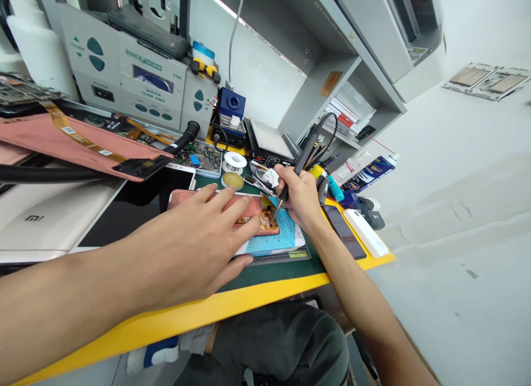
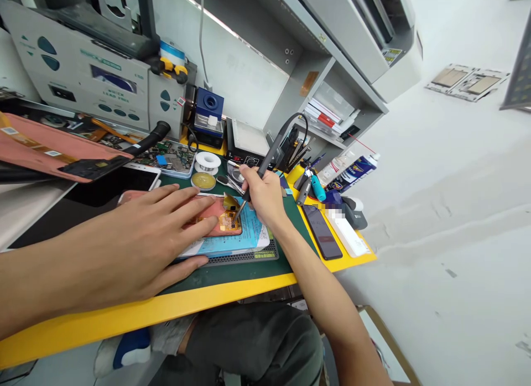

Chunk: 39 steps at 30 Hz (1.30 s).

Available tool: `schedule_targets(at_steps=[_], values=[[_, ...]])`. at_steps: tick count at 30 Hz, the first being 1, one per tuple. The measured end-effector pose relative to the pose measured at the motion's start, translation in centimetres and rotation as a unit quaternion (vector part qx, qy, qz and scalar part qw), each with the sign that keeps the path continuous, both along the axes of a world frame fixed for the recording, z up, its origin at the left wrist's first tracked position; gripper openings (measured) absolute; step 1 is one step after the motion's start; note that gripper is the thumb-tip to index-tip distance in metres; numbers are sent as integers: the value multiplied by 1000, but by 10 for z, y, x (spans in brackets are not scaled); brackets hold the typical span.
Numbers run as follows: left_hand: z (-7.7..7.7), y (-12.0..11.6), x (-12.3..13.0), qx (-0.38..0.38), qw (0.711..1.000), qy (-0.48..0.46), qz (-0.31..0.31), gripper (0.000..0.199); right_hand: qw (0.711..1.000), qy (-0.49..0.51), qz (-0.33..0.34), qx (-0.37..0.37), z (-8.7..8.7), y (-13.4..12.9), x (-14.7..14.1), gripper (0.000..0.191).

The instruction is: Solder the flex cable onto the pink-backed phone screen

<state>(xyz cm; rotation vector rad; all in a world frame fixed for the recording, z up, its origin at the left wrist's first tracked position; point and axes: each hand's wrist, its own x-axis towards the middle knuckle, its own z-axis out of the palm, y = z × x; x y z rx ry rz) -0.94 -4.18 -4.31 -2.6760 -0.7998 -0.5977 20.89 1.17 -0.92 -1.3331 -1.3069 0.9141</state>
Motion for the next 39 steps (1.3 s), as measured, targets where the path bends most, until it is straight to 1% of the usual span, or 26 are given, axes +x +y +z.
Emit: schedule_targets(at_steps=[4,24,39], values=[[-1,0,0,6,1000,0,-1,51,1000,1,0,-1,0,0,0,42],[-2,1,0,1,1000,-14,-9,47,1000,5,-1,6,0,0,-1,41],[0,1,1,-6,1000,-2,-7,48,1000,-17,-2,17,0,0,0,42]])
